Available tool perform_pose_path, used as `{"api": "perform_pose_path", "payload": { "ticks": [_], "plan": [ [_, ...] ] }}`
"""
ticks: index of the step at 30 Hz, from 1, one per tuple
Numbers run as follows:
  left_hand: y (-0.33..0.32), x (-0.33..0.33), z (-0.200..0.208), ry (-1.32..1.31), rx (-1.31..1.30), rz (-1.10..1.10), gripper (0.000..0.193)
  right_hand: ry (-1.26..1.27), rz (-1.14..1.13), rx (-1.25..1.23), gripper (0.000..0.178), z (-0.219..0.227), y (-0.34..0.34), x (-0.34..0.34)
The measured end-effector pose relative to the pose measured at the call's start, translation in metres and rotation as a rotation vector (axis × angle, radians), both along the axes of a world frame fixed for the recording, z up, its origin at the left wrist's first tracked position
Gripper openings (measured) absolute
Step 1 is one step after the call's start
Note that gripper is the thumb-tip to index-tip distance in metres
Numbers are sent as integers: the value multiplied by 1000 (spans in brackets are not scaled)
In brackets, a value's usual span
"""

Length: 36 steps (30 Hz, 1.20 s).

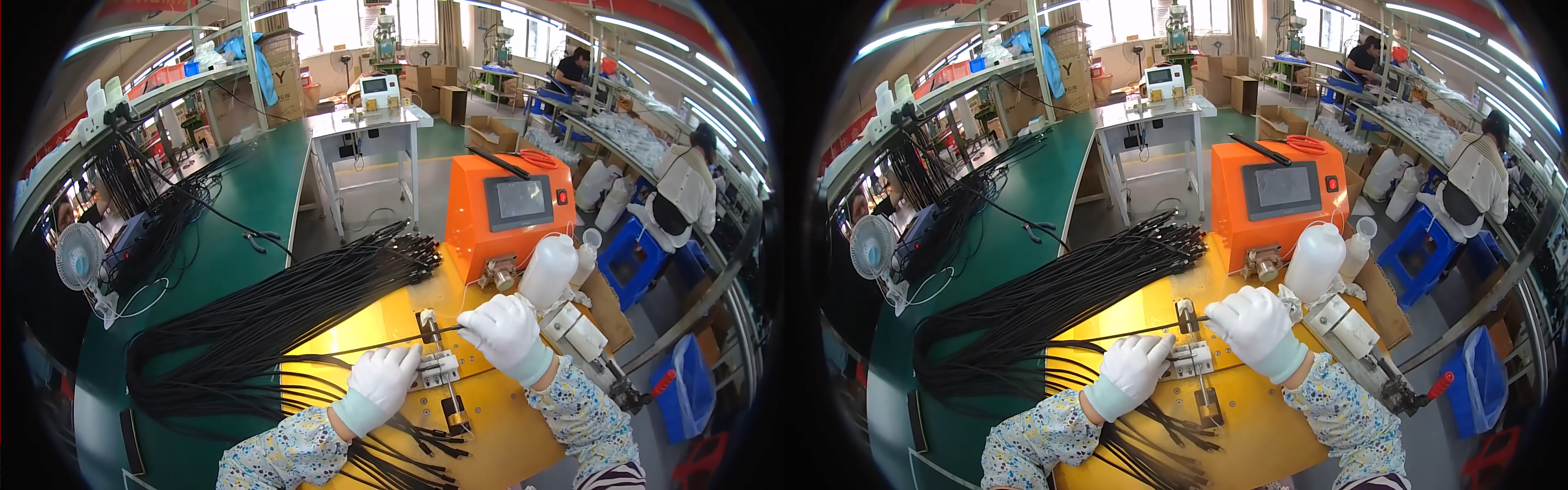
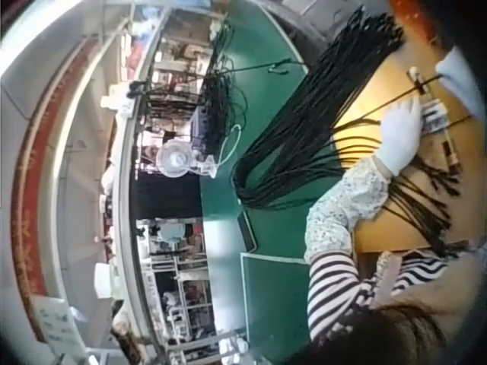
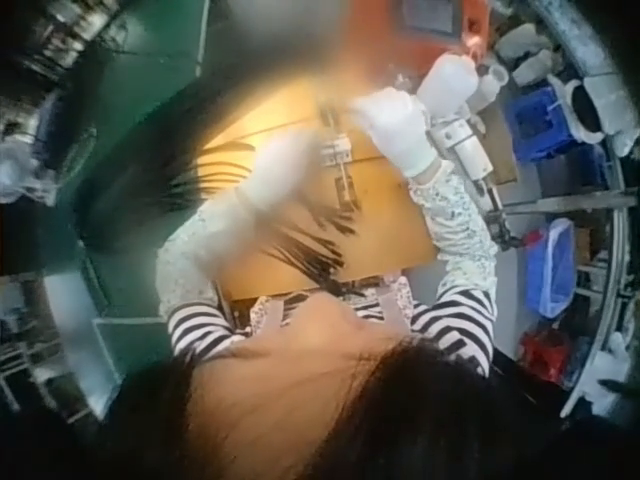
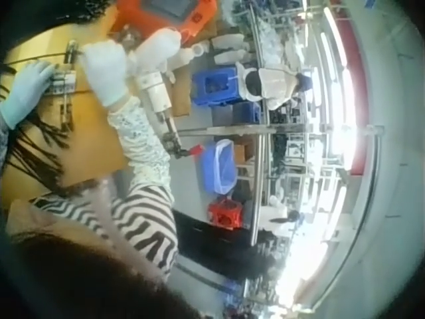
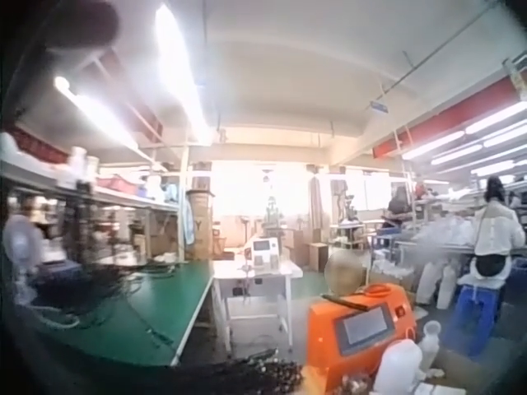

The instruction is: The worker is using a workstation machine to crimp connectors onto the ends of black electrical cables, then hanging the finished cables on a metal rack.

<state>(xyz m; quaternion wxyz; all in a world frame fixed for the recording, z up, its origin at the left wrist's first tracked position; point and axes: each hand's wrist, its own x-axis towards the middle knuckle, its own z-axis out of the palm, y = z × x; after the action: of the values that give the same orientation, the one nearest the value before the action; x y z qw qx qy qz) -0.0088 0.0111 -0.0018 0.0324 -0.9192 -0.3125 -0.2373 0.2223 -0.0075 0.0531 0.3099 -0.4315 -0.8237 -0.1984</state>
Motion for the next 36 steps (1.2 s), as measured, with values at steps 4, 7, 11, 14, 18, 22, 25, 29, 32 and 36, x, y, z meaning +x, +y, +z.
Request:
{"api": "perform_pose_path", "payload": {
  "ticks": [4, 7, 11, 14, 18, 22, 25, 29, 32, 36],
  "plan": [
    [-6, -4, 13, 35, -85, -32, 29, 111, -40, -86, 14, -6, 0, 6],
    [-21, -1, 52, 9, -79, -122, 26, 288, 68, -361, 16, -11, -9, 7],
    [-30, -1, 59, -94, -112, -191, 24, 325, 306, -569, 15, -14, -22, -2],
    [-25, -1, 33, -49, -356, -40, 23, 351, 298, -618, 12, -14, -30, -8],
    [-24, 0, 23, -229, -428, -123, 21, 359, 320, -615, 13, -24, -31, -15],
    [-29, 2, 24, -230, -481, -114, 17, 338, 307, -592, 14, -28, -29, -17],
    [-28, 5, 26, -267, -526, -98, 15, 306, 282, -571, 15, -29, -30, -18],
    [-26, 4, 17, -236, -523, -95, 14, 253, 264, -532, 15, -30, -30, -22],
    [-23, 6, 16, -286, -504, -107, 13, 242, 269, -523, 14, -30, -28, -22],
    [-16, 1, 13, -339, -456, -70, 15, 413, 276, -542, 11, -29, -23, -15]
  ]
}}
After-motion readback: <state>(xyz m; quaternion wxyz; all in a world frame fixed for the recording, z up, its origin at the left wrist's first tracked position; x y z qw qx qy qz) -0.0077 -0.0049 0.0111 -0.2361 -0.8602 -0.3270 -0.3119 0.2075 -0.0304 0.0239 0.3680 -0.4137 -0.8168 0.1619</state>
